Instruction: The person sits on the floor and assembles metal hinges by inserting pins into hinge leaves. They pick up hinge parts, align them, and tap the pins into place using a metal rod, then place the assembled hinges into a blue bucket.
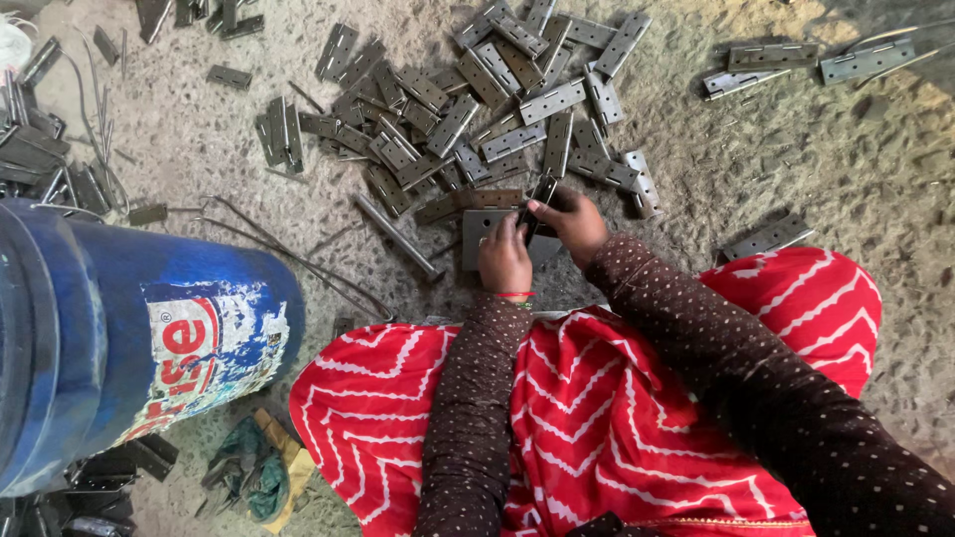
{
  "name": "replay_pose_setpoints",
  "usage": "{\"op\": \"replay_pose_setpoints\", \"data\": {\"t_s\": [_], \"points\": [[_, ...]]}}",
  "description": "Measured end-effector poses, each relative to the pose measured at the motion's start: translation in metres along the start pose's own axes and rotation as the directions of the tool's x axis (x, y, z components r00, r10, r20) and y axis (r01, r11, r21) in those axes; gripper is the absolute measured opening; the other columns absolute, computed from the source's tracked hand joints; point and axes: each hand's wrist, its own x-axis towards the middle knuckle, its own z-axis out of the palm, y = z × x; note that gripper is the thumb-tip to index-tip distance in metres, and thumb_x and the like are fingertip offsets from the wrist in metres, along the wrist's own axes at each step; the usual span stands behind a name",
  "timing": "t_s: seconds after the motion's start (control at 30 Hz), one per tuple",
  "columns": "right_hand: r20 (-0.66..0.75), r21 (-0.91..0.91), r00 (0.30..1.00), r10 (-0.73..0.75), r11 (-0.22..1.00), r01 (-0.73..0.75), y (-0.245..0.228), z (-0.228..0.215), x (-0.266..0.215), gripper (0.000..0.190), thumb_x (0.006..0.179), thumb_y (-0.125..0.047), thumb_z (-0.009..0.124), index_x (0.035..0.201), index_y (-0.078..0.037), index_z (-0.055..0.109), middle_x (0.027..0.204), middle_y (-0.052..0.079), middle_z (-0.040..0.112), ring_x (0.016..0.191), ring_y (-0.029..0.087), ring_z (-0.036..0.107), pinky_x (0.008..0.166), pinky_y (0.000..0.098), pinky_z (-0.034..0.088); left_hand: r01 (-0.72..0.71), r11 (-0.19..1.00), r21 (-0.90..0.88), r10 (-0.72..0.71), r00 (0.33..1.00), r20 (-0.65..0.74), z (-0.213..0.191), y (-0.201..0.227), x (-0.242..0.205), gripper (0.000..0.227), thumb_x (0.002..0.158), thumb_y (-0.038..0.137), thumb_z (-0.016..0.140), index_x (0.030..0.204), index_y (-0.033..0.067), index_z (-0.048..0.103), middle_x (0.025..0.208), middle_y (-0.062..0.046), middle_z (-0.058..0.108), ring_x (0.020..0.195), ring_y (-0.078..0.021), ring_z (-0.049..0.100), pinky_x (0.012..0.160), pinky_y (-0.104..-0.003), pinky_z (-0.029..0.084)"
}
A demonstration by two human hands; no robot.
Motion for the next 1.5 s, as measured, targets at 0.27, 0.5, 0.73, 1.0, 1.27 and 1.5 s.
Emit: {"op": "replay_pose_setpoints", "data": {"t_s": [0.27,0.5,0.73,1.0,1.27,1.5], "points": [[0.05,0.055,0.998,-0.029,0.998,0.026,-0.003,0.0,-0.006,0.028,0.094,-0.006,0.071,0.12,0.002,0.065,0.106,0.008,0.075,0.095,0.016,0.07,0.087,0.0327,0.058,0.169,0.977,-0.132,-0.187,0.973,-0.136,0.01,-0.028,0.004,0.027,0.105,0.025,0.06,0.119,0.0042,0.069,0.106,-0.021,0.073,0.096,-0.0377,0.071,0.081,-0.042,0.055],[0.209,0.148,0.976,-0.057,0.989,0.026,-0.015,-0.008,-0.005,0.026,0.1,-0.009,0.068,0.124,0.002,0.067,0.116,0.007,0.074,0.105,0.017,0.07,0.097,0.0357,0.057,0.326,0.678,-0.659,-0.313,0.939,0.144,-0.009,-0.033,0.015,0.022,0.104,0.023,0.067,0.112,0.0021,0.069,0.099,-0.008,0.07,0.089,-0.0126,0.059,0.084,-0.03,0.051],[0.188,0.219,0.981,0.042,0.972,-0.084,-0.022,-0.005,-0.006,0.034,0.097,-0.014,0.068,0.129,-0.003,0.064,0.116,0.005,0.072,0.104,0.019,0.069,0.093,0.0386,0.058,0.408,0.684,-0.605,-0.375,0.908,0.188,-0.009,-0.042,0.01,0.031,0.106,0.029,0.065,0.12,0.0015,0.069,0.102,-0.004,0.07,0.089,-0.0154,0.059,0.082,-0.031,0.047],[-0.203,0.658,0.977,0.068,0.748,0.085,-0.088,-0.03,-0.014,0.06,0.095,-0.039,0.064,0.146,-0.01,0.048,0.129,0.01,0.068,0.12,0.03,0.064,0.109,0.0513,0.049,0.225,0.902,-0.368,-0.208,0.974,0.086,0.016,-0.037,0.019,0.029,0.103,0.028,0.065,0.127,0.0115,0.067,0.116,-0.008,0.076,0.102,-0.0215,0.073,0.091,-0.033,0.056],[-0.499,0.672,0.812,-0.305,0.456,0.584,-0.127,-0.106,-0.009,0.06,0.096,-0.041,0.068,0.139,-0.003,0.051,0.131,0.02,0.067,0.124,0.039,0.065,0.113,0.0586,0.052,-0.381,0.923,0.056,0.323,0.844,0.429,0.082,0.043,0.078,0.041,0.092,-0.001,0.06,0.126,0.0195,0.072,0.129,-0.008,0.069,0.103,-0.031,0.071,0.088,-0.043,0.058],[-0.476,0.71,0.827,-0.298,0.425,0.561,-0.124,-0.113,-0.01,0.045,0.103,-0.04,0.063,0.131,-0.005,0.058,0.124,0.015,0.068,0.117,0.032,0.065,0.109,0.0494,0.054,-0.584,0.808,0.072,0.492,0.738,0.462,0.109,0.041,0.115,0.038,0.081,0.007,0.07,0.117,0.0159,0.072,0.131,-0.008,0.066,0.12,-0.0321,0.063,0.098,-0.049,0.051]]}}
